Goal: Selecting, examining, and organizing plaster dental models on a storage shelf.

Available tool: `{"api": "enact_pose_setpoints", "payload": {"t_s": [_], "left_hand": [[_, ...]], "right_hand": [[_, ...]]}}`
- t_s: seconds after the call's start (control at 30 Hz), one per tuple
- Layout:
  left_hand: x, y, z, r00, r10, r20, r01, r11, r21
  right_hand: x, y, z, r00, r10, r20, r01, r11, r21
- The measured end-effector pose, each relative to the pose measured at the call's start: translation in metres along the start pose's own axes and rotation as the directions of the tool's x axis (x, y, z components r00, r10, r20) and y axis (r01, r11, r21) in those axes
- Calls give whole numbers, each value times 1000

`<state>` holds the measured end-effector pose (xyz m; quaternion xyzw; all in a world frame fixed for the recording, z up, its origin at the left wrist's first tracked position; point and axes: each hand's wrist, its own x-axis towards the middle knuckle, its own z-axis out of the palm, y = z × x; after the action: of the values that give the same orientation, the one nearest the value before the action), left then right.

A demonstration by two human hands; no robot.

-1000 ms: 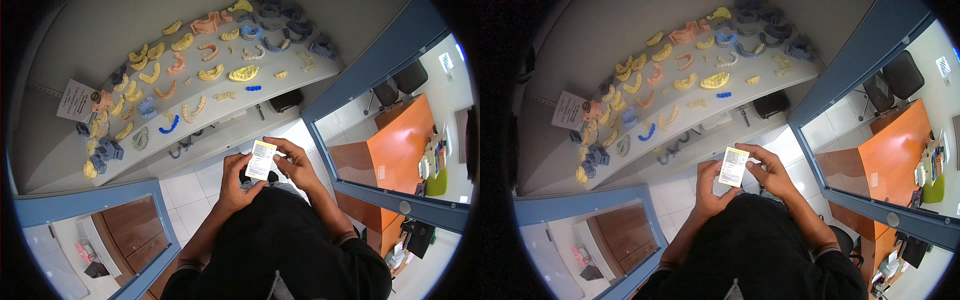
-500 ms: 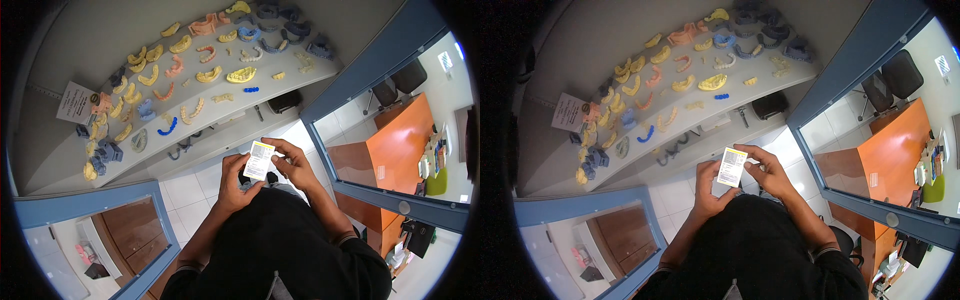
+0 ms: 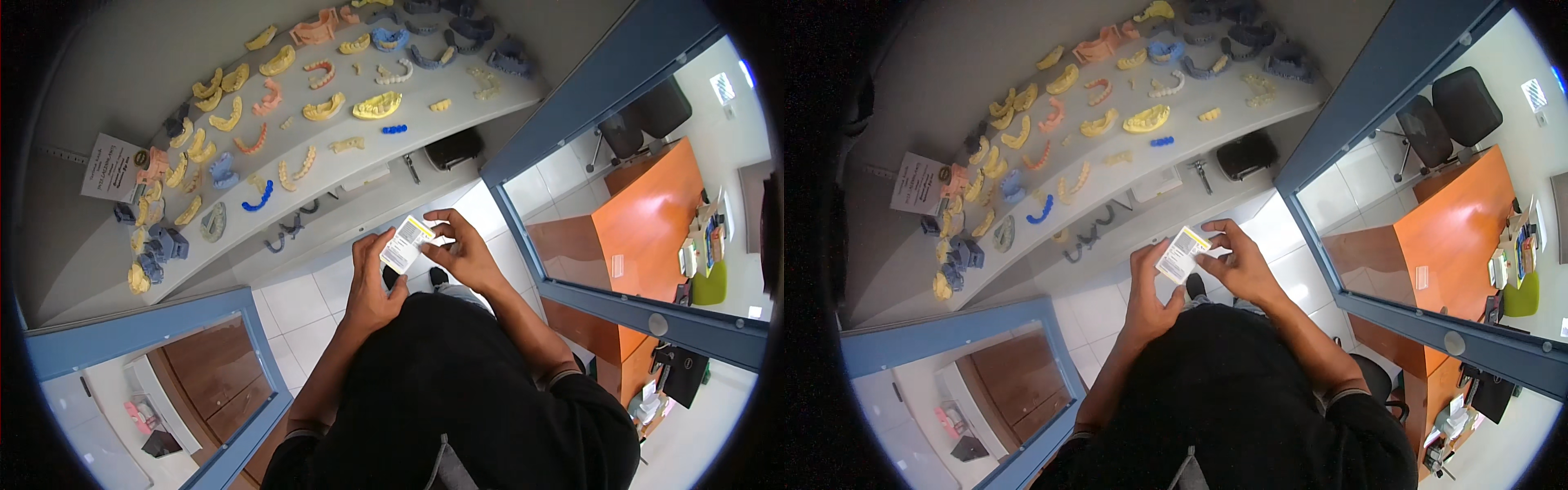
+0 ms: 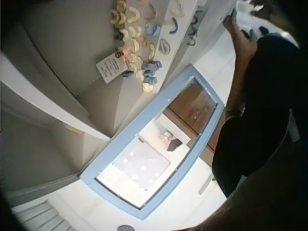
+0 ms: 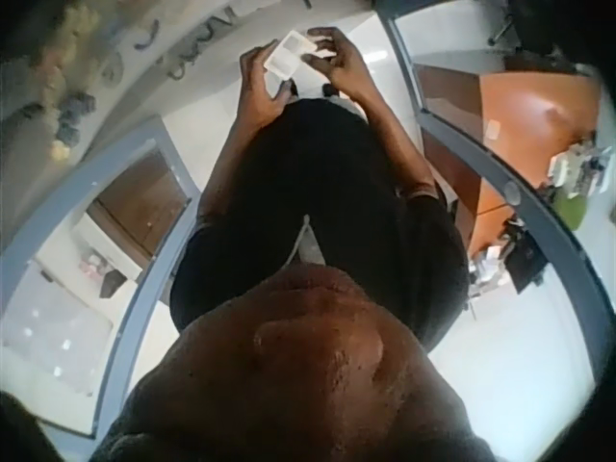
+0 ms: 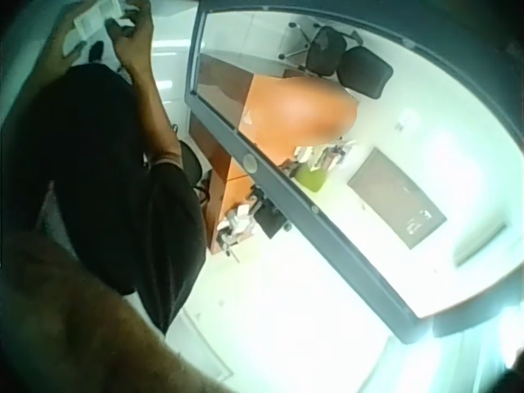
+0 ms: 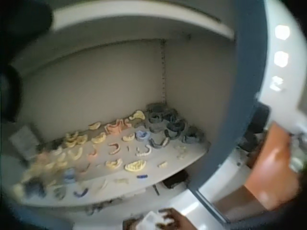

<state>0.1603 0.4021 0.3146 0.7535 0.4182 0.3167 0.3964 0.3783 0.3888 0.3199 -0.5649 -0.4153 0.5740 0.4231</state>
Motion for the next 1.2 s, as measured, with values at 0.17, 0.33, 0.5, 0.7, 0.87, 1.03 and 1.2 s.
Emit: {"api": "enact_pose_setpoints", "payload": {"t_s": [0.17,0.33,0.5,0.7,0.87,1.03,1.2], "left_hand": [[-3,2,-5,999,-49,-8,49,999,20],[-11,2,-5,991,-133,-18,134,990,47],[-22,-3,-5,979,-190,-72,196,977,84],[-34,-10,-3,974,-224,-38,226,971,75],[-36,-1,-8,938,-346,0,346,938,30],[-38,-5,-11,912,-410,2,410,912,17],[-34,-5,-12,906,-423,21,423,906,20]], "right_hand": [[13,15,-4,987,93,132,-67,979,-192],[27,41,2,974,117,191,-78,976,-202],[81,94,0,999,7,-50,-27,911,-412],[165,127,8,924,-157,-350,-75,820,-567],[208,122,16,923,-126,-363,-153,746,-648],[233,124,19,941,-57,-333,-218,650,-728],[242,129,21,939,-62,-339,-225,636,-738]]}}
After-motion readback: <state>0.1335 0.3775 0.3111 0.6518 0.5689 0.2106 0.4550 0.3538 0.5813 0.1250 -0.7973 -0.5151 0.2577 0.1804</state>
